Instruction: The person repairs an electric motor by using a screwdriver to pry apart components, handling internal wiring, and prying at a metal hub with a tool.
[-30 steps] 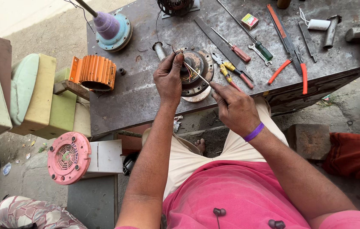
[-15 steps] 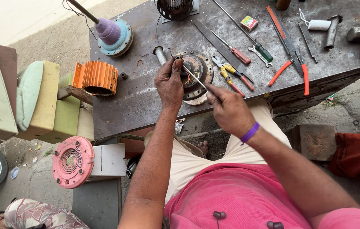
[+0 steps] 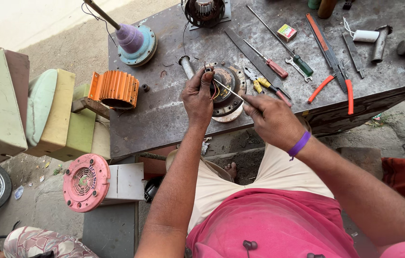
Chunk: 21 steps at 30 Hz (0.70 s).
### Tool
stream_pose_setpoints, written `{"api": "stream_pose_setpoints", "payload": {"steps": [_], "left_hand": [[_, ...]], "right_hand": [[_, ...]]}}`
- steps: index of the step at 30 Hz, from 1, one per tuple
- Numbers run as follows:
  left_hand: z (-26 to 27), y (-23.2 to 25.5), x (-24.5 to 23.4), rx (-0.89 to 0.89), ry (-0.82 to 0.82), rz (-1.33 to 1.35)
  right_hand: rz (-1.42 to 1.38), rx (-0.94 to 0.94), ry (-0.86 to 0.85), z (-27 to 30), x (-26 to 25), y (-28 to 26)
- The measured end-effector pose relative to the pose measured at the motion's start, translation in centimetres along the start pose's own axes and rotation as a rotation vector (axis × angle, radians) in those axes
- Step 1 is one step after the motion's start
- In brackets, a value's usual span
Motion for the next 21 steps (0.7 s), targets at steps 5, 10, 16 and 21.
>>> {"api": "stream_pose_setpoints", "payload": {"steps": [5, 10, 16, 21], "left_hand": [[-0.3, -0.4, 0.9, -0.027, -0.093, 0.357], [-0.3, 0.8, 0.8, 0.017, -0.041, 0.21], [-0.1, 0.5, 1.3, 0.072, -0.037, -0.007], [0.3, 1.4, 1.4, 0.167, -0.03, -0.066]], "right_hand": [[-0.182, 0.285, -0.177, 0.0, 1.2, 3.0], [0.825, -0.14, -0.252, -2.9, -2.3, 0.0], [0.926, -0.183, -0.435, -4.6, 0.1, 0.0], [0.847, -0.176, -0.469, -3.0, 2.0, 0.4]]}}
Point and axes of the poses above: each hand's wrist, its own z-axis away from the middle knuckle, its own x-axis out of the palm, y = z × x, the point moved 7 cm from there along -z, towards the middle knuckle, and after that the axes turned 9 degrees about z, right-handed, at the moved point
